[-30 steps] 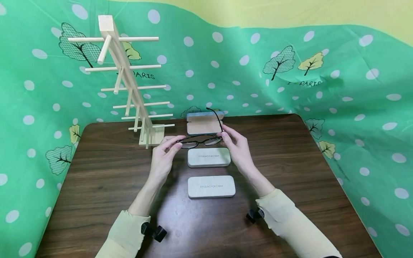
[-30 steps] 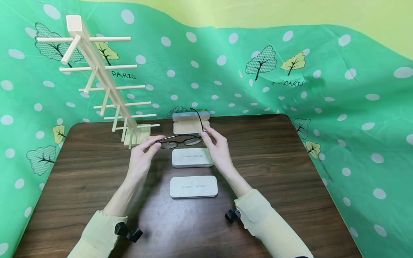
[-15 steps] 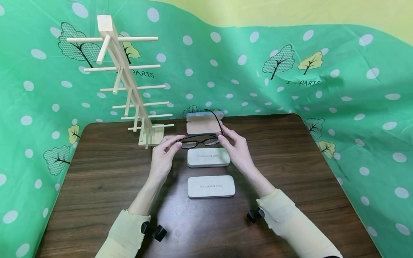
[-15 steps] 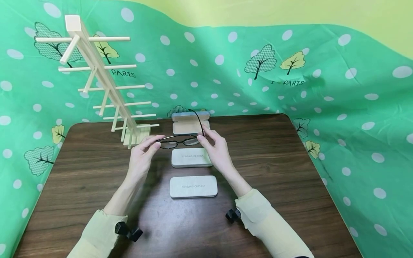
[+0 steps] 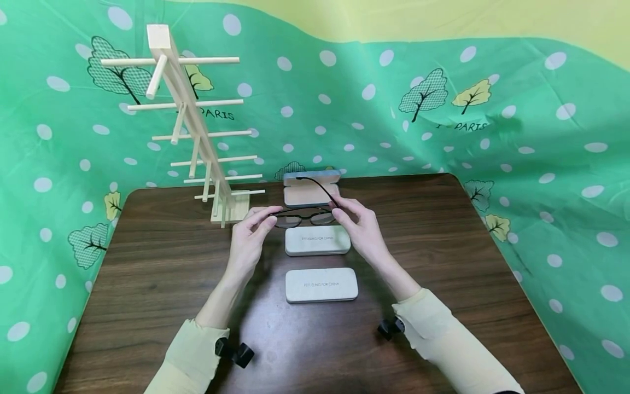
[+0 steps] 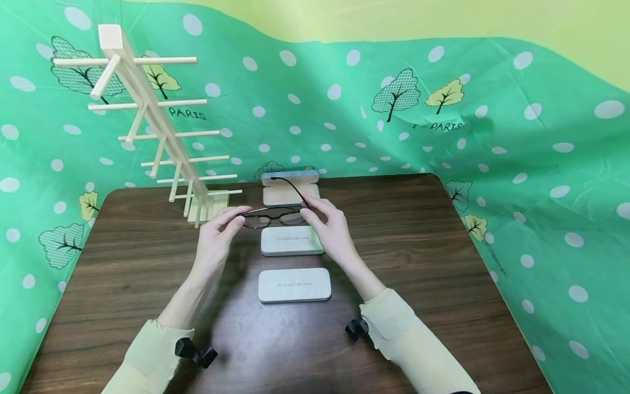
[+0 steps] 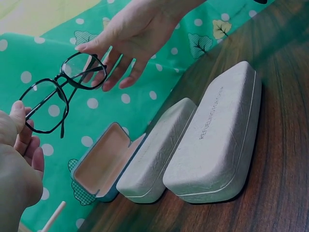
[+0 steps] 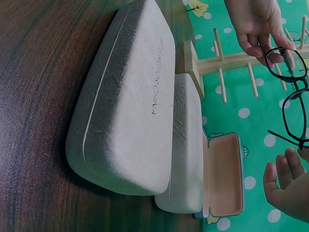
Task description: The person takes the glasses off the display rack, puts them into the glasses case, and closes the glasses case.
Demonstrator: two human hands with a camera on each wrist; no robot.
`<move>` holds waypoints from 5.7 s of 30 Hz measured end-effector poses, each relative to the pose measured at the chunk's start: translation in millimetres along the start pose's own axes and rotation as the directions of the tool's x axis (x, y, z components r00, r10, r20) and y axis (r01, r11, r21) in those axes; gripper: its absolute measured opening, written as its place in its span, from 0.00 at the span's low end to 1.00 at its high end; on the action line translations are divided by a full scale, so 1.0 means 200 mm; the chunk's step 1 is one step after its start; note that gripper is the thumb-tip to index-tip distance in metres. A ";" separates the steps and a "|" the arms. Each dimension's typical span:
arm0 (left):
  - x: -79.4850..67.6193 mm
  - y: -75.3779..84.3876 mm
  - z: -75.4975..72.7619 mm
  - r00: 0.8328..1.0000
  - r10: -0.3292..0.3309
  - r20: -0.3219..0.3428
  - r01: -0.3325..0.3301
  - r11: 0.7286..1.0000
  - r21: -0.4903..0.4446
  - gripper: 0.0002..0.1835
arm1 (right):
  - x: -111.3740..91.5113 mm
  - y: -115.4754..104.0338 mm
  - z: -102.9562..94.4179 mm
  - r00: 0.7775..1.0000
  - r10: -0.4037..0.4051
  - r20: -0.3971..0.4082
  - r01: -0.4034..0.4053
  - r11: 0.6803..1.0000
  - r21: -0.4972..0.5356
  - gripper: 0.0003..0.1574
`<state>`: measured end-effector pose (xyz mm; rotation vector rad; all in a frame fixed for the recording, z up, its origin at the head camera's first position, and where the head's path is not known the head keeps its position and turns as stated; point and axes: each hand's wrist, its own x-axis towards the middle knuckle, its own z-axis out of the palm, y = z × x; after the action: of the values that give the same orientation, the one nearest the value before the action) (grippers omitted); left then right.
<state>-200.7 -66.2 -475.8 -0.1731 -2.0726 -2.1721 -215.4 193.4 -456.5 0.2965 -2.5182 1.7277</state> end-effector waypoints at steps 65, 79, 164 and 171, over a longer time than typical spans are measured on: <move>0.10 -0.08 0.04 0.976 -0.190 -0.106 0.177 0.977 -0.121 0.14 | 0.07 0.07 -0.02 0.985 0.170 -0.040 -0.167 0.983 0.072 0.19; 0.21 -0.16 0.06 0.955 -0.264 -0.133 0.253 0.963 -0.095 0.15 | 0.16 0.14 -0.04 0.968 0.247 0.040 -0.248 0.968 0.027 0.22; 0.56 -0.46 0.25 0.857 -0.298 -0.421 0.411 0.888 0.207 0.08 | 0.61 0.51 -0.02 0.909 0.417 -0.005 -0.414 0.899 -0.147 0.22; 0.57 -0.48 0.25 0.882 -0.233 -0.411 0.375 0.873 0.312 0.08 | 0.61 0.52 -0.01 0.914 0.405 -0.025 -0.402 0.893 -0.203 0.22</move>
<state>-329.4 -13.6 -548.1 0.5980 -2.3570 -1.7053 -355.0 218.2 -530.6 -0.2474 -2.8985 1.5553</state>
